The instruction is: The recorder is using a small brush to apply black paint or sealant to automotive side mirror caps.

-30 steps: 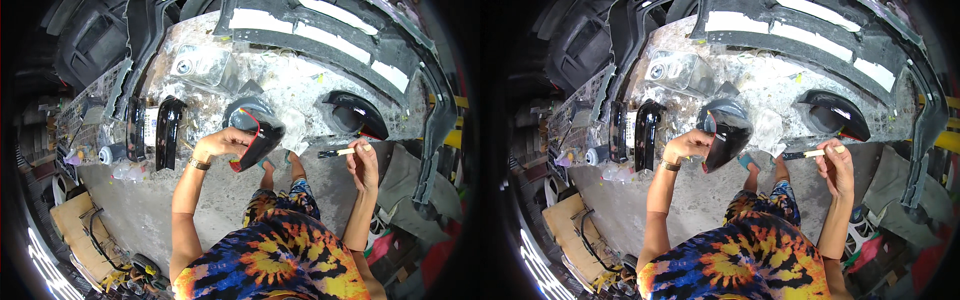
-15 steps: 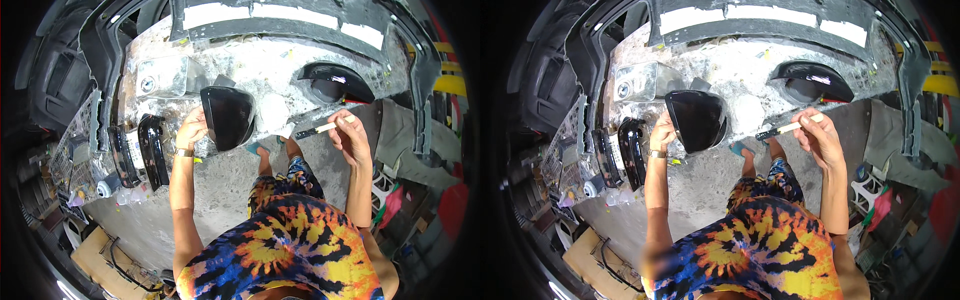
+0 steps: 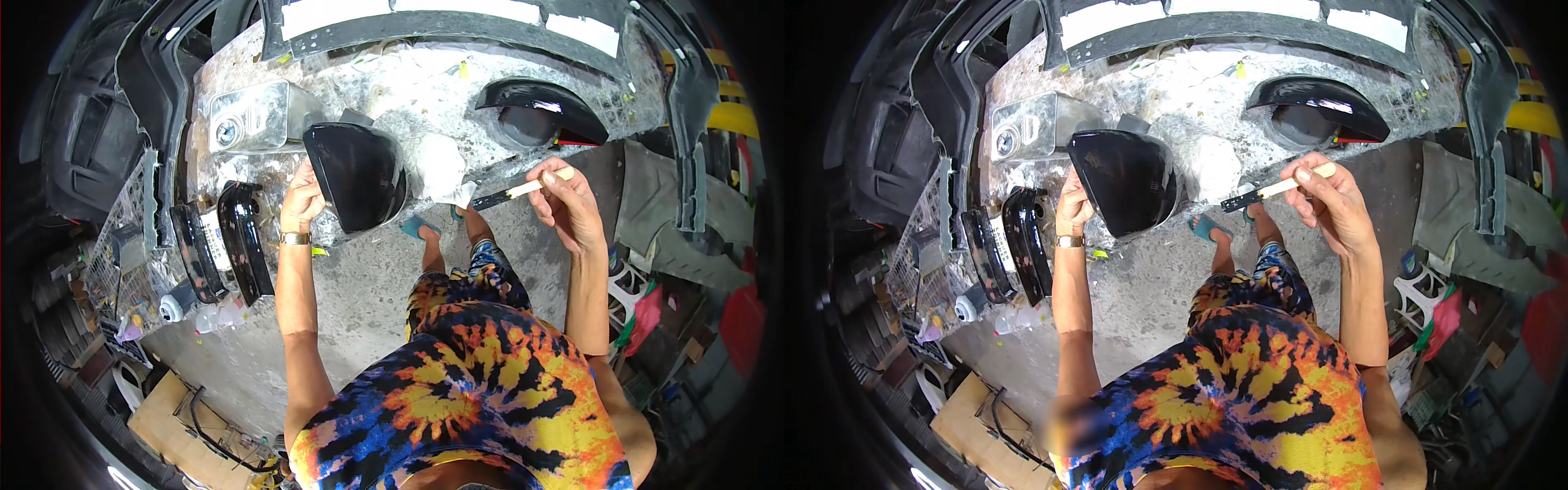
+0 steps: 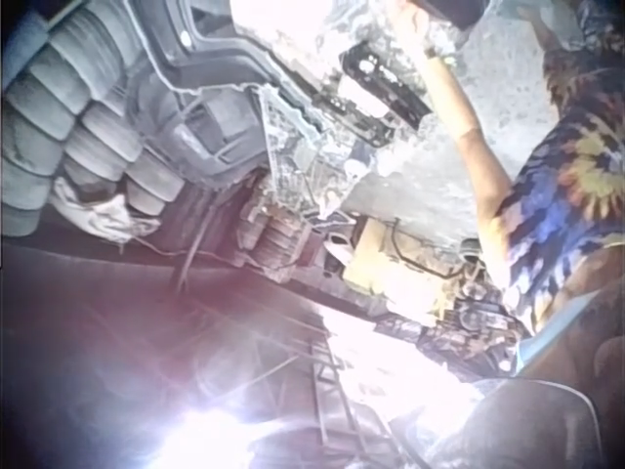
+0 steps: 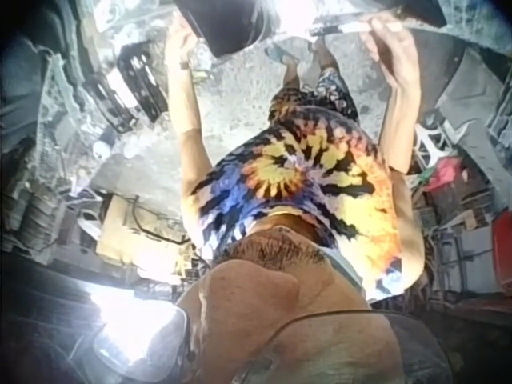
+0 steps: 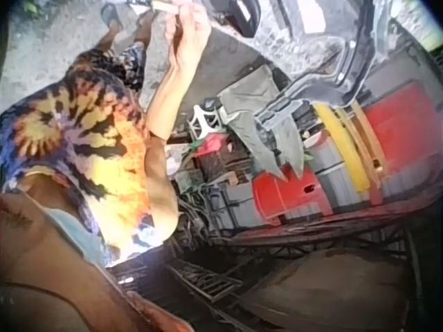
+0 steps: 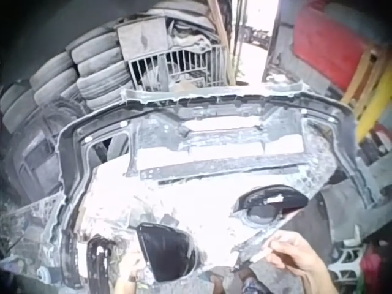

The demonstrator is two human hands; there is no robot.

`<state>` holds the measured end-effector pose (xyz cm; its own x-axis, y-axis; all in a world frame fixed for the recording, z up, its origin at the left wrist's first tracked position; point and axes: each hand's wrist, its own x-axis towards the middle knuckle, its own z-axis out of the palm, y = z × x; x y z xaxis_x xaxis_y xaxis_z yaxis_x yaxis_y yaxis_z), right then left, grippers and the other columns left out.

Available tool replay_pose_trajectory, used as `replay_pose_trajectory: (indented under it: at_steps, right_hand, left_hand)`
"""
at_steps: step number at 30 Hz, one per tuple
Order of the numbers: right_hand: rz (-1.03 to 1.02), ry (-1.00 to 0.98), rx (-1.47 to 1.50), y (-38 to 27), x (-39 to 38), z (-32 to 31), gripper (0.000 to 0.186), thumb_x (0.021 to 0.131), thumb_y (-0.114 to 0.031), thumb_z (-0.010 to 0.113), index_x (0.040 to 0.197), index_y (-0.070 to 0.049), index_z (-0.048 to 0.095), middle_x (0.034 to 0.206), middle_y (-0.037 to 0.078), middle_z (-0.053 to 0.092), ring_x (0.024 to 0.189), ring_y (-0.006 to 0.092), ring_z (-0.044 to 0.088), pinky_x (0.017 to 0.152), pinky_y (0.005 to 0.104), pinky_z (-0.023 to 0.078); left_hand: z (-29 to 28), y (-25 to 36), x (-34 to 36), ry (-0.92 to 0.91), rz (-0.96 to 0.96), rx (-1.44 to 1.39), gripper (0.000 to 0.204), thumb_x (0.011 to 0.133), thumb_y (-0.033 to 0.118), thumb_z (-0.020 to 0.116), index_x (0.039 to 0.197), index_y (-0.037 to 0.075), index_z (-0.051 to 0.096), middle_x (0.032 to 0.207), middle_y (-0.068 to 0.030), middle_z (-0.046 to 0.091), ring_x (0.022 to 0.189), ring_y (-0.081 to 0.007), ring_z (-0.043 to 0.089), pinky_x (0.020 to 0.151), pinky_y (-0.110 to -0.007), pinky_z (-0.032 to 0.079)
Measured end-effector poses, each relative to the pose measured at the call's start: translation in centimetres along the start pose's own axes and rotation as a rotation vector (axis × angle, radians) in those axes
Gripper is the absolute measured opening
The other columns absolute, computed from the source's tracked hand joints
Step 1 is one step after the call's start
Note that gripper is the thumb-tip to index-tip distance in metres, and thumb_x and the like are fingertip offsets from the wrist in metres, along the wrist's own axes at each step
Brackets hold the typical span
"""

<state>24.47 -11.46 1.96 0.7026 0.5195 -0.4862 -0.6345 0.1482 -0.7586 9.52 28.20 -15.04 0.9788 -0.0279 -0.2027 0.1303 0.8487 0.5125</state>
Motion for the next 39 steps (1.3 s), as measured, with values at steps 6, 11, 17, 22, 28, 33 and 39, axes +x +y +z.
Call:
replay_pose_trajectory:
  at_steps: [6, 11, 17, 22, 28, 33, 39]
  right_hand:
    - [0.000, -0.017, 0.012, 0.2, 0.2, 0.2, 0.016, 0.092, -0.016, 0.058, 0.095, 0.000, 0.061, 0.070, 0.005, 0.062, 0.050, 0.0031, 0.048, 0.041, 0.0168, 0.035]
    - [-0.013, -0.038, 0.007, -0.1, 0.4, 0.2, 0.017, 0.092, -0.015, 0.057, 0.095, 0.001, 0.061, 0.070, 0.005, 0.062, 0.050, 0.0027, 0.048, 0.041, 0.0162, 0.036]
    - [-0.005, -0.037, -0.006, -0.6, 0.5, 0.4, 0.018, 0.093, -0.016, 0.056, 0.095, 0.002, 0.061, 0.069, 0.004, 0.061, 0.050, 0.0029, 0.048, 0.041, 0.0160, 0.036]
    - [-0.019, -0.069, -0.005, -0.8, 0.8, 0.8, 0.018, 0.093, -0.016, 0.056, 0.095, 0.002, 0.061, 0.069, 0.004, 0.060, 0.050, 0.0029, 0.047, 0.040, 0.0163, 0.035]
    - [-0.022, -0.086, -0.007, -0.6, 1.2, 1.3, 0.018, 0.093, -0.015, 0.056, 0.095, 0.002, 0.061, 0.069, 0.004, 0.061, 0.050, 0.0028, 0.048, 0.040, 0.0160, 0.036]
    - [-0.007, -0.074, -0.021, -0.8, 1.1, 1.2, 0.018, 0.093, -0.016, 0.057, 0.096, 0.002, 0.061, 0.069, 0.004, 0.060, 0.050, 0.0029, 0.048, 0.041, 0.0160, 0.036]
    - [0.008, -0.039, -0.077, -1.1, 0.7, 1.3, 0.020, 0.092, -0.018, 0.057, 0.095, 0.002, 0.056, 0.064, 0.004, 0.052, 0.048, 0.0058, 0.042, 0.040, 0.0177, 0.034]
  left_hand:
    - [-1.1, -0.2, 0.1, 0.030, 0.000, -0.027, 0.053, 0.077, -0.012, 0.060, 0.126, 0.009, 0.052, 0.118, -0.0120, 0.061, 0.103, -0.0229, 0.062, 0.088, -0.034, 0.054]
    - [-2.2, -0.4, 0.5, -0.084, -0.008, -0.066, 0.063, 0.075, -0.016, 0.057, 0.131, 0.012, 0.047, 0.126, -0.0133, 0.055, 0.113, -0.0282, 0.057, 0.094, -0.042, 0.051]
    - [-1.0, -0.4, 0.8, -0.040, -0.026, -0.051, 0.065, 0.076, -0.014, 0.058, 0.134, 0.011, 0.044, 0.126, -0.0128, 0.055, 0.111, -0.0267, 0.058, 0.094, -0.040, 0.051]
    - [0.3, 0.0, 0.9, 0.006, -0.031, -0.047, 0.060, 0.076, -0.014, 0.057, 0.131, 0.009, 0.048, 0.123, -0.0129, 0.057, 0.109, -0.0257, 0.059, 0.093, -0.038, 0.052]
    - [0.1, 0.4, 0.9, 0.030, -0.044, -0.023, 0.048, 0.081, -0.010, 0.058, 0.126, 0.004, 0.052, 0.118, -0.0139, 0.060, 0.104, -0.0239, 0.062, 0.089, -0.036, 0.053]
    - [0.7, 0.5, 0.7, 0.042, -0.049, -0.004, 0.042, 0.085, -0.009, 0.055, 0.125, 0.002, 0.051, 0.115, -0.0144, 0.061, 0.100, -0.0233, 0.064, 0.085, -0.034, 0.055]
    - [1.4, 0.4, 0.2, 0.050, -0.033, 0.101, 0.042, 0.088, -0.003, 0.054, 0.129, -0.003, 0.045, 0.114, -0.0162, 0.060, 0.094, -0.0210, 0.065, 0.075, -0.030, 0.058]
